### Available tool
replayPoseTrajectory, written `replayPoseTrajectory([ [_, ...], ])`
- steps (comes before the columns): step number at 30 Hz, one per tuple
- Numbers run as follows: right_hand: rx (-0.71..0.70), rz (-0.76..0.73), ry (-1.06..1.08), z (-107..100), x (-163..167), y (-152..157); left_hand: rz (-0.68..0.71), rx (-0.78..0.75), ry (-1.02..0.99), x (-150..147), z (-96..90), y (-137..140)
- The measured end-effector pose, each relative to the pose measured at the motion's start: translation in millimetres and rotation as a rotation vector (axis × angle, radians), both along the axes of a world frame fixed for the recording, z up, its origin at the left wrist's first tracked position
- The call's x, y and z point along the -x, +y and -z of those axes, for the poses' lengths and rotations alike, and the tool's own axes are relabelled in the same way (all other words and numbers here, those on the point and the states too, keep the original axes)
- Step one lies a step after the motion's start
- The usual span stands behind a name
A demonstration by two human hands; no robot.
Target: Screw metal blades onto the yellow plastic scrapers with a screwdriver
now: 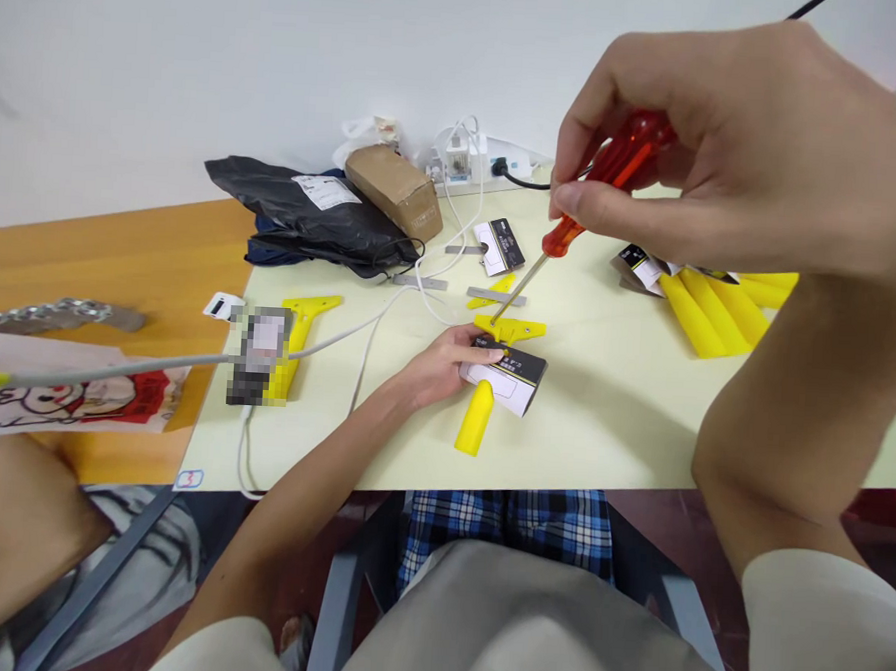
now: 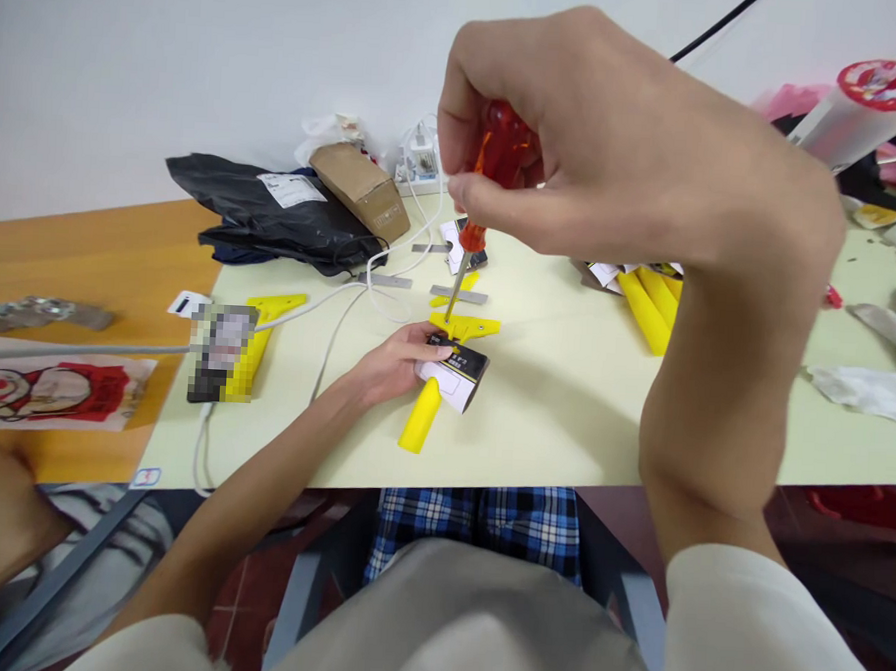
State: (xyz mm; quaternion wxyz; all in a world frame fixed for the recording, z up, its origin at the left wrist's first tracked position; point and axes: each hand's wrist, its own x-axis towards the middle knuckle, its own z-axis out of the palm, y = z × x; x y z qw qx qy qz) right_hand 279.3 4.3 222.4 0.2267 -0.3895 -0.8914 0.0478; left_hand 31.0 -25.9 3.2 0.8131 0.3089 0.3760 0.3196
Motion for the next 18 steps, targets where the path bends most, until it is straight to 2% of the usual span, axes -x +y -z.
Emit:
replayPoseTrajectory([
  [9, -0.032, -0.174, -0.046, -0.4, -12.6, 3.3, -0.032, 0.018, -0.024, -1.8, -2.0, 0.3],
  [18, -0.052, -0.120, -0.051, -1.7, -9.3, -1.2, -0.064, -0.006, -0.005, -2.8, 2.1, 1.1],
])
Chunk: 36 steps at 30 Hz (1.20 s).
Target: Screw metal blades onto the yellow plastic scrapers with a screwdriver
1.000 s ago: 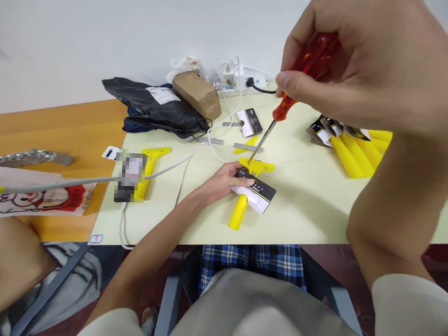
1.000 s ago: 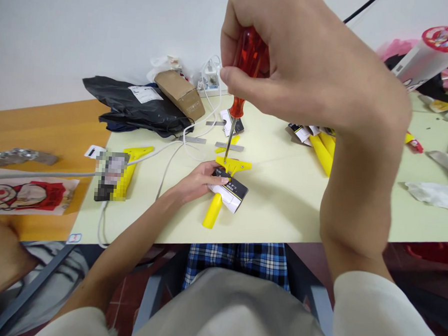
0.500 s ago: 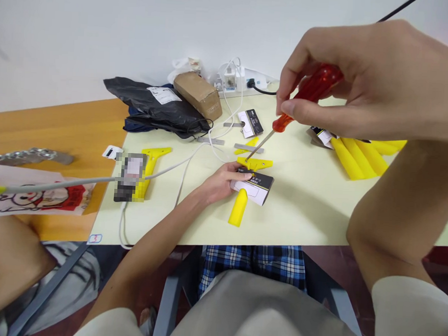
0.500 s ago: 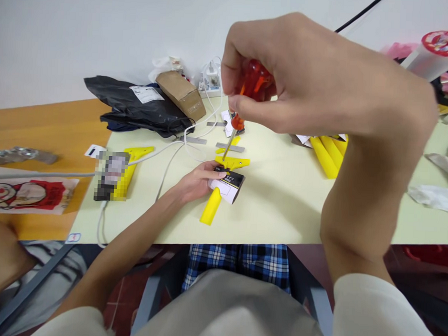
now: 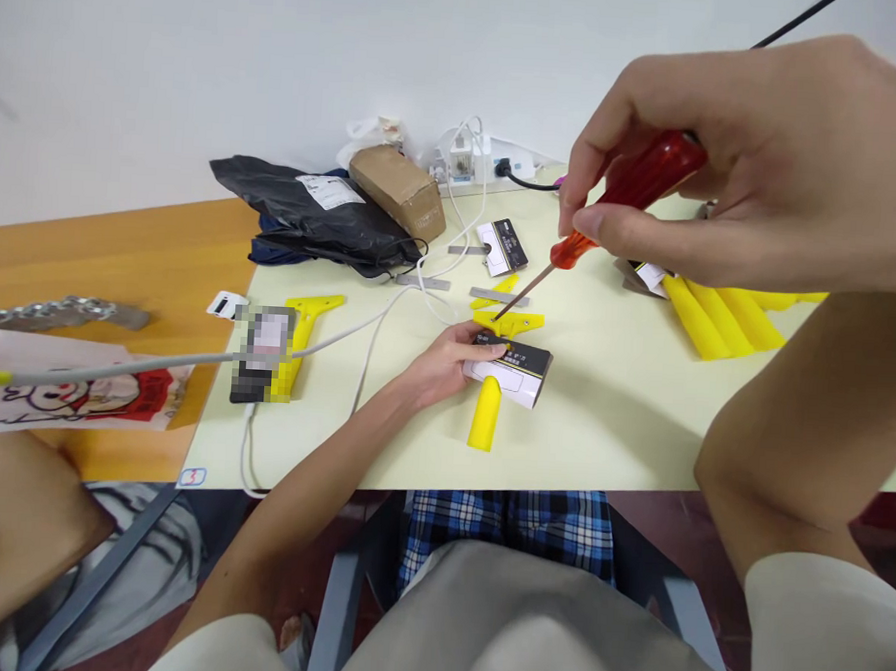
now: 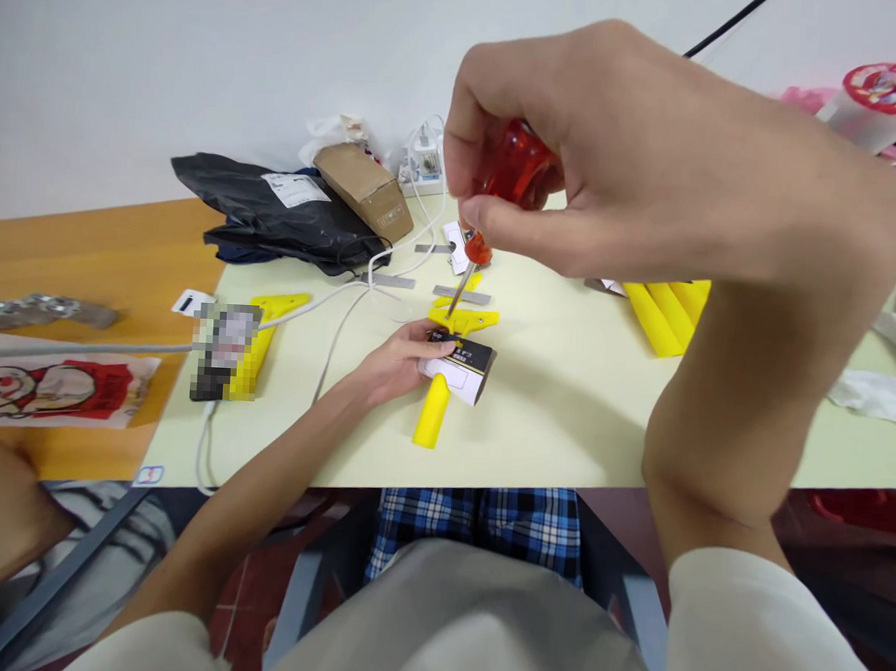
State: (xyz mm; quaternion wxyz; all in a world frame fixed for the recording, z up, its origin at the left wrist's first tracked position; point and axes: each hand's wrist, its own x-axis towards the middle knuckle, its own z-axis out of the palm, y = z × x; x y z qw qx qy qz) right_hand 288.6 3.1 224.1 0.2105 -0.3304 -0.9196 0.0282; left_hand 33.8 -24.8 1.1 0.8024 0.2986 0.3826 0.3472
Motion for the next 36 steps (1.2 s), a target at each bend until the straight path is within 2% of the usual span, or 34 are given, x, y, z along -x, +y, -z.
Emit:
replayPoseTrajectory([
  [11, 0.014, 0.181, -0.044, -6.1, 6.3, -8.1, 0.023, -0.106, 0.030, -0.6, -0.5, -5.3],
  [17, 0.003, 0.147, -0.030, -6.1, 8.1, -9.3, 0.034, -0.113, 0.057, -1.6, -3.4, -7.0],
  [29, 0.005, 0.084, -0.027, -5.5, 4.6, -7.7, 0.040, -0.123, 0.043, -0.1, 3.7, -4.8],
  [36, 0.001, 0.018, -0.095, -4.1, -5.7, 0.4, 0.056, -0.086, 0.037, -1.0, 2.4, -3.6],
])
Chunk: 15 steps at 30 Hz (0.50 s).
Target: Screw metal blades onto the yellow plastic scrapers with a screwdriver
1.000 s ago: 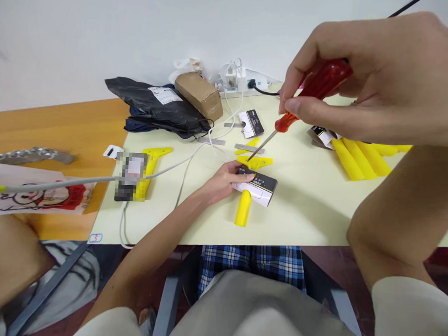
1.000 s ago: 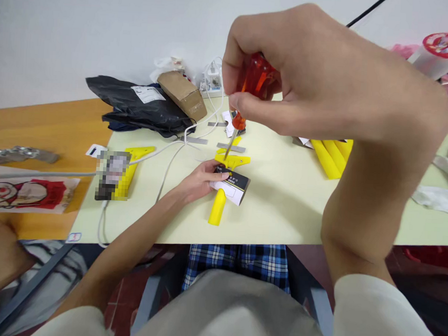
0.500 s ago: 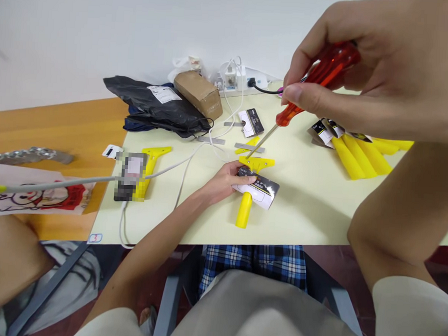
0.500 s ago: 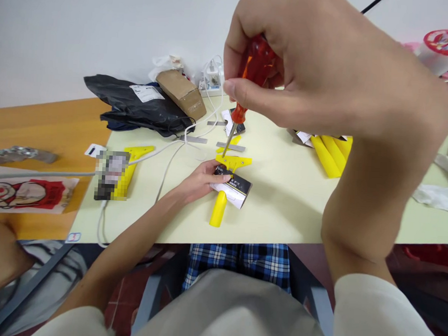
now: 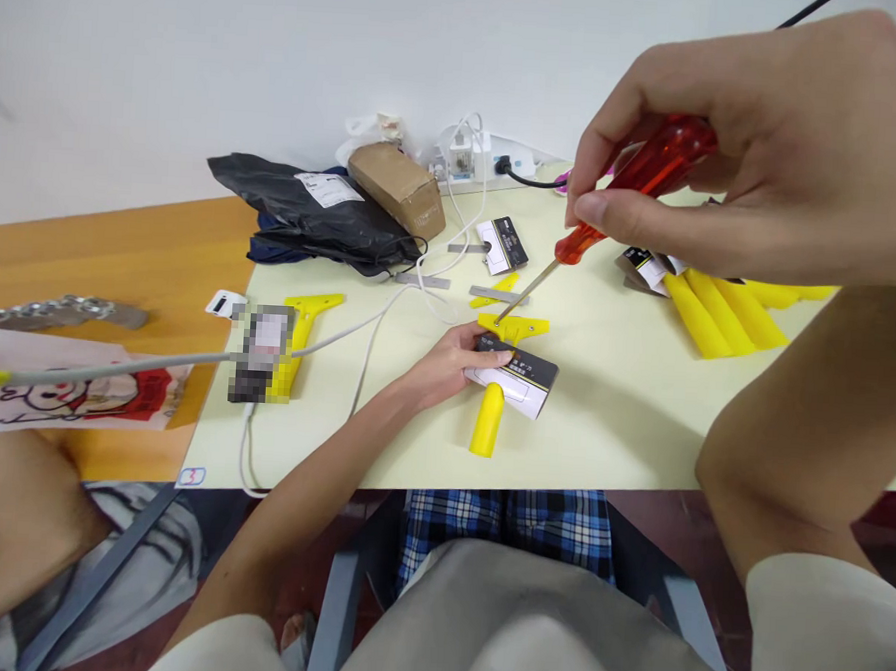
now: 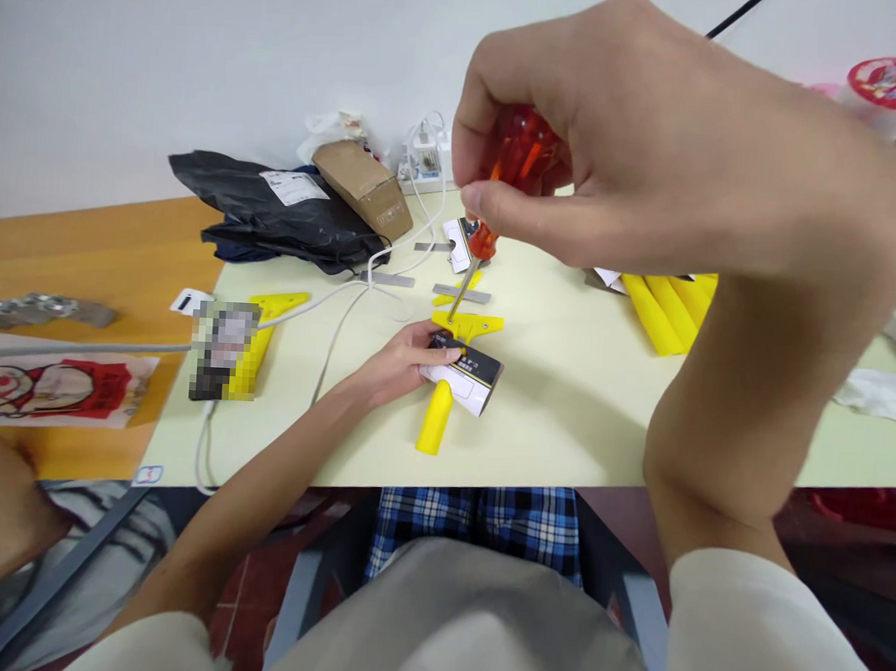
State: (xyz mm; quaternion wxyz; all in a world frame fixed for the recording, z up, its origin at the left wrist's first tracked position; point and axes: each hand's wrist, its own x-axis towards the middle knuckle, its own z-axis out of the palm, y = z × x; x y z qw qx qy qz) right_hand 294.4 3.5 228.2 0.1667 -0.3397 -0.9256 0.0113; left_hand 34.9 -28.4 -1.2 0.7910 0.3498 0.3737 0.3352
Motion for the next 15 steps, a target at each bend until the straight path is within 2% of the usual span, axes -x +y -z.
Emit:
replayPoseTrajectory([
  [15, 0.017, 0.053, 0.049, -4.5, 5.4, -5.6, -0.010, 0.003, -0.003, 1.4, -1.3, -0.1],
])
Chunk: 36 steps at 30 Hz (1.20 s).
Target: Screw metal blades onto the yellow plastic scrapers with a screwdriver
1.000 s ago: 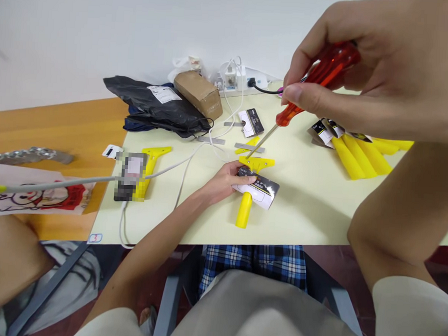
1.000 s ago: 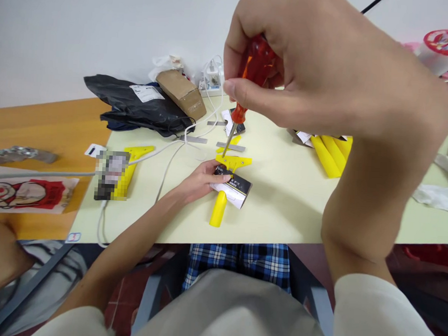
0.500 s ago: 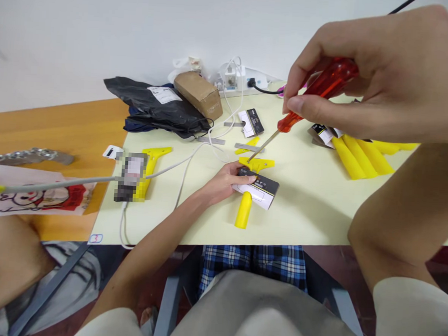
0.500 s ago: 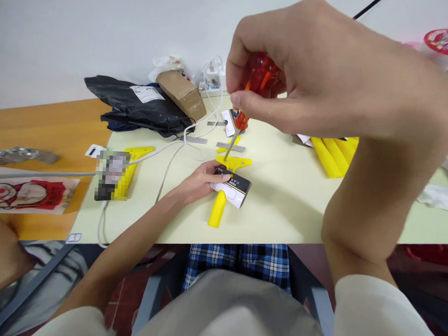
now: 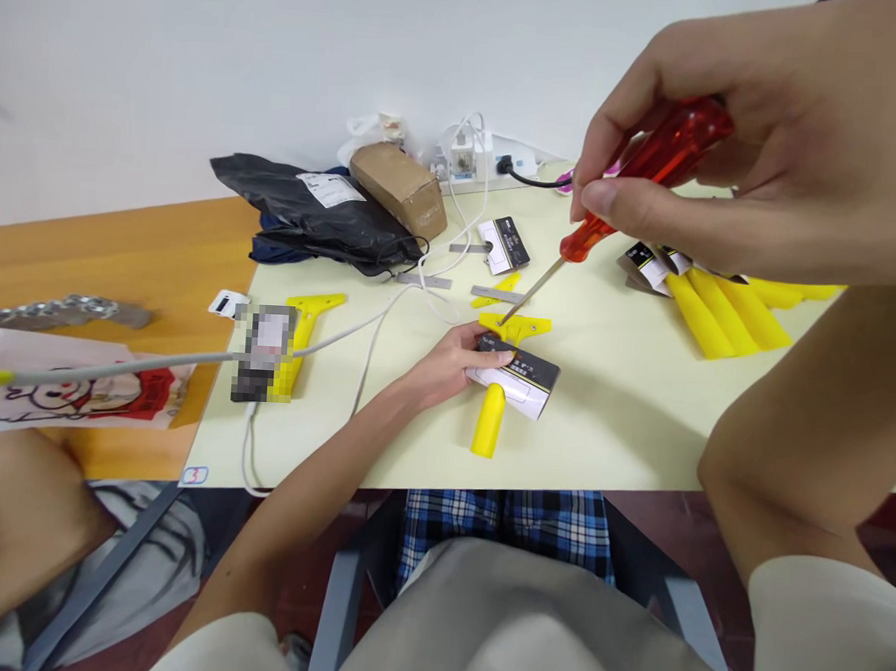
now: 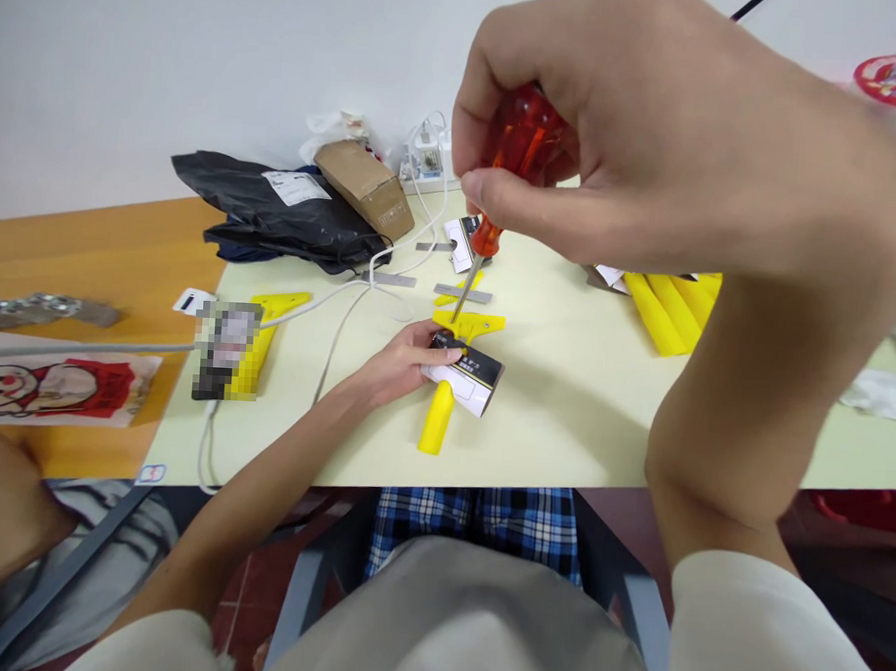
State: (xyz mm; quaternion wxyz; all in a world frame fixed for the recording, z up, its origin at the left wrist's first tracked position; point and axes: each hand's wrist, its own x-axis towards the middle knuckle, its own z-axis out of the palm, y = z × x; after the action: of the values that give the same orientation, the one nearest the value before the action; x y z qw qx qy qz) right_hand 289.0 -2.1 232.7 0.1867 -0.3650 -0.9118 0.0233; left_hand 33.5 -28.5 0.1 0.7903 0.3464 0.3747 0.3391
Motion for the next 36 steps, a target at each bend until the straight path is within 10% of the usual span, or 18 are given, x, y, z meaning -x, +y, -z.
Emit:
replayPoseTrajectory([
  [36, -0.067, 0.067, -0.106, 10.5, -2.2, 4.8, 0.050, -0.100, 0.097, -1.9, 5.3, -3.0],
])
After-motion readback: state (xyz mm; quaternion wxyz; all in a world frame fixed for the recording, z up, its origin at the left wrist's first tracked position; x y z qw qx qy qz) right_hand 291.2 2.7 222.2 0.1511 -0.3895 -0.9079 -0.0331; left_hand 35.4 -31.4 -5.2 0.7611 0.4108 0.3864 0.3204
